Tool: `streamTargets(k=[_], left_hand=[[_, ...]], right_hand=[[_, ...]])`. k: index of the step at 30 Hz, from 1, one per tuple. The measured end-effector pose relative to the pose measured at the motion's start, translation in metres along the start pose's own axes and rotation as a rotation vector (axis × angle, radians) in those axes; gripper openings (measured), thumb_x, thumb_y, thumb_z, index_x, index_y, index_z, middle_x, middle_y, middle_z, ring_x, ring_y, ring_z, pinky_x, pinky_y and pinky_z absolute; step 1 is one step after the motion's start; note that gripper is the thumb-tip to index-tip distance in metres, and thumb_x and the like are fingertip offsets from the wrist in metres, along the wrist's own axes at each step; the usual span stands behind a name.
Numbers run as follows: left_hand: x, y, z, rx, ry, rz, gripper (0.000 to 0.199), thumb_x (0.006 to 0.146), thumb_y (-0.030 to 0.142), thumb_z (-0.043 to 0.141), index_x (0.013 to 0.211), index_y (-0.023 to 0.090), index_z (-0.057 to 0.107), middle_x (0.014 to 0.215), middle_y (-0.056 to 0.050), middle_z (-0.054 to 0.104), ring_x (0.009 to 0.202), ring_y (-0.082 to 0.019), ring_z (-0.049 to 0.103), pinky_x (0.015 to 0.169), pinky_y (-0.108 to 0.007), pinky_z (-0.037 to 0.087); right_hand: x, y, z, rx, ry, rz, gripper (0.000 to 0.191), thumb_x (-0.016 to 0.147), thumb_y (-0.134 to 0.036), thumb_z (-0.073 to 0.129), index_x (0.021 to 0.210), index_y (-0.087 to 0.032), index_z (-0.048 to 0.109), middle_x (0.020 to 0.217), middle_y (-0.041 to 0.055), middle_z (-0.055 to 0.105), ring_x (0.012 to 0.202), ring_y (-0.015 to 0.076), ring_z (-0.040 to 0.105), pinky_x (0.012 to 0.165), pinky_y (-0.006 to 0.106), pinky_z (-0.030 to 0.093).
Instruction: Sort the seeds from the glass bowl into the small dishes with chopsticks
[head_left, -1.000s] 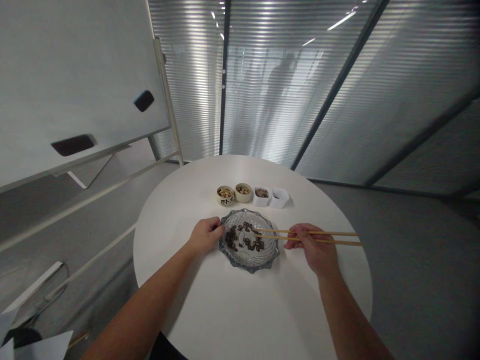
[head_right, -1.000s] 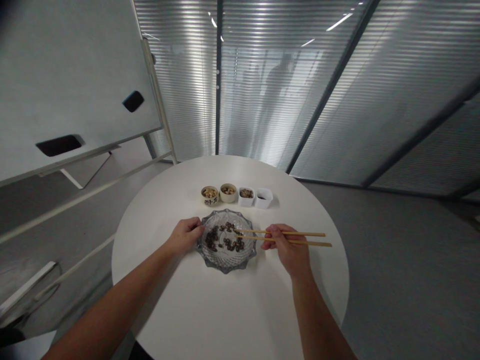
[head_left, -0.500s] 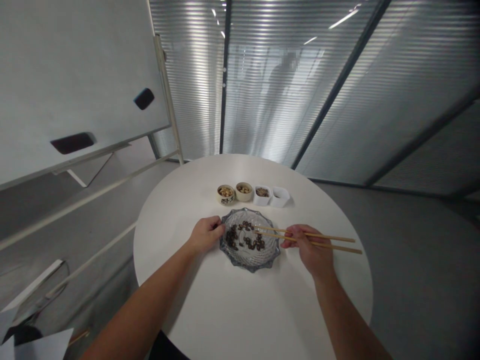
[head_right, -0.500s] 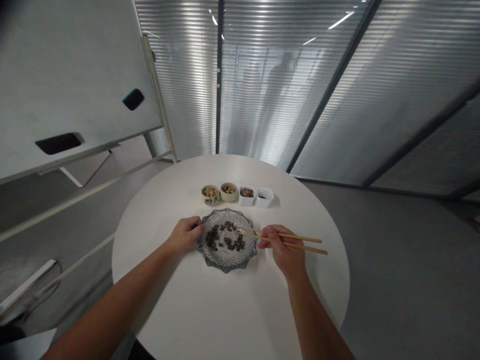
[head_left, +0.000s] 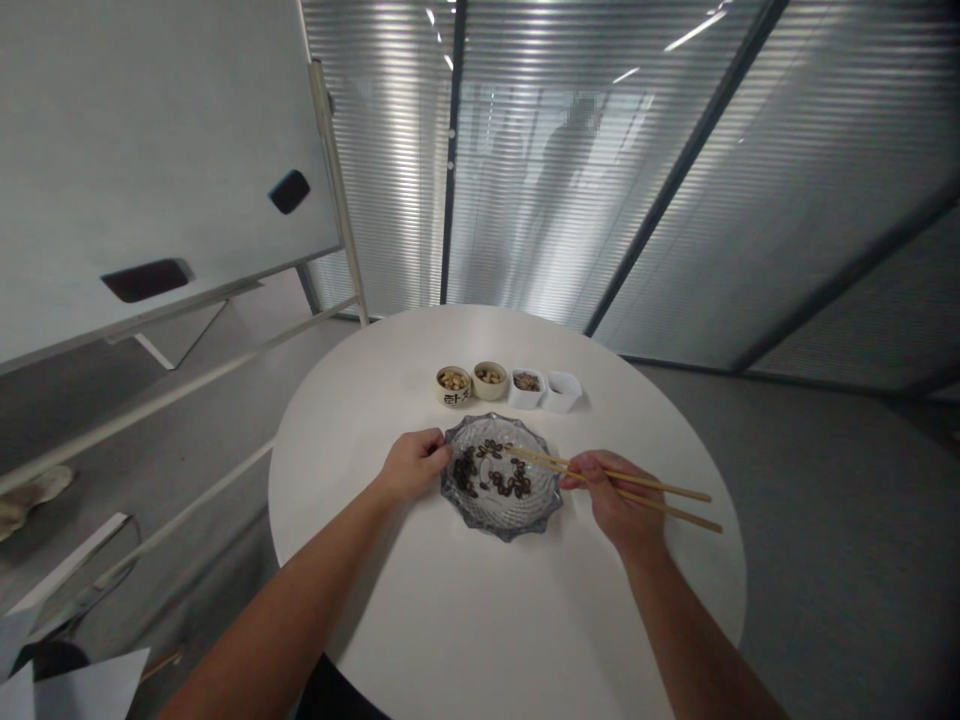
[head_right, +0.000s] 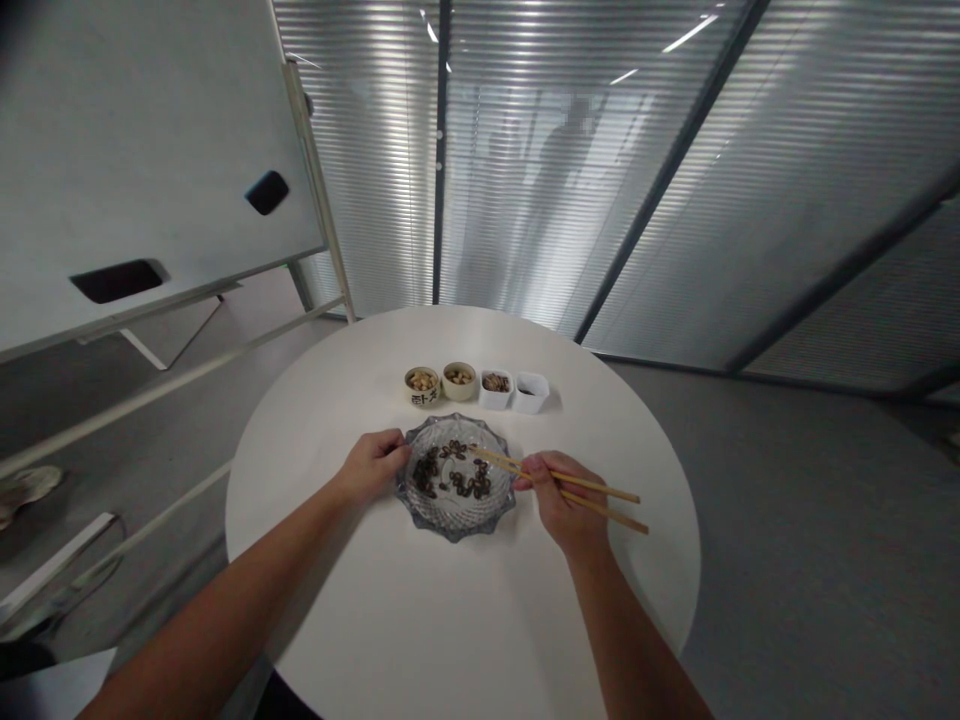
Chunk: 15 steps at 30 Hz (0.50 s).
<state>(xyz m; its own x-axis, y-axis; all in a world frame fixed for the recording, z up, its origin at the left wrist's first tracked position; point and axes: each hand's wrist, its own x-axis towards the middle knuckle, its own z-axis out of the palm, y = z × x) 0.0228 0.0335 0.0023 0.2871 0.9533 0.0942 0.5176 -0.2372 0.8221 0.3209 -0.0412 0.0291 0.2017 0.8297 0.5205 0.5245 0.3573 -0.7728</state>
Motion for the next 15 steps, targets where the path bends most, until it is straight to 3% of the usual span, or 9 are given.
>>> streamTargets(k=[5, 15], left_hand=[[0.0003, 0.0001, 0.0003, 0.003, -0.001, -0.005, 0.025, 0.083, 0.035, 0.05, 0.064, 0.02, 0.044, 0.059, 0.005, 0.038, 0.06, -0.011, 0.038, 0.057, -0.025, 0.026], [-0.0008, 0.0035, -0.0017, 0.015, 0.007, -0.001, 0.026, 0.083, 0.035, 0.05, 0.063, 0.019, 0.045, 0.058, 0.005, 0.038, 0.06, -0.011, 0.039, 0.057, -0.026, 0.027]], right_hand=[[0.0002, -0.005, -0.0009, -0.012, 0.011, -0.064, 0.029, 0.096, -0.039, 0.062, 0.074, -0.023, 0.073, 0.063, 0.0036, 0.074, 0.06, 0.022, 0.072, 0.064, 0.034, 0.06], [-0.0061, -0.0021, -0.0012, 0.187, 0.061, 0.102, 0.035, 0.094, -0.051, 0.064, 0.079, -0.02, 0.073, 0.059, 0.0032, 0.072, 0.051, 0.0217, 0.071, 0.055, 0.033, 0.059]])
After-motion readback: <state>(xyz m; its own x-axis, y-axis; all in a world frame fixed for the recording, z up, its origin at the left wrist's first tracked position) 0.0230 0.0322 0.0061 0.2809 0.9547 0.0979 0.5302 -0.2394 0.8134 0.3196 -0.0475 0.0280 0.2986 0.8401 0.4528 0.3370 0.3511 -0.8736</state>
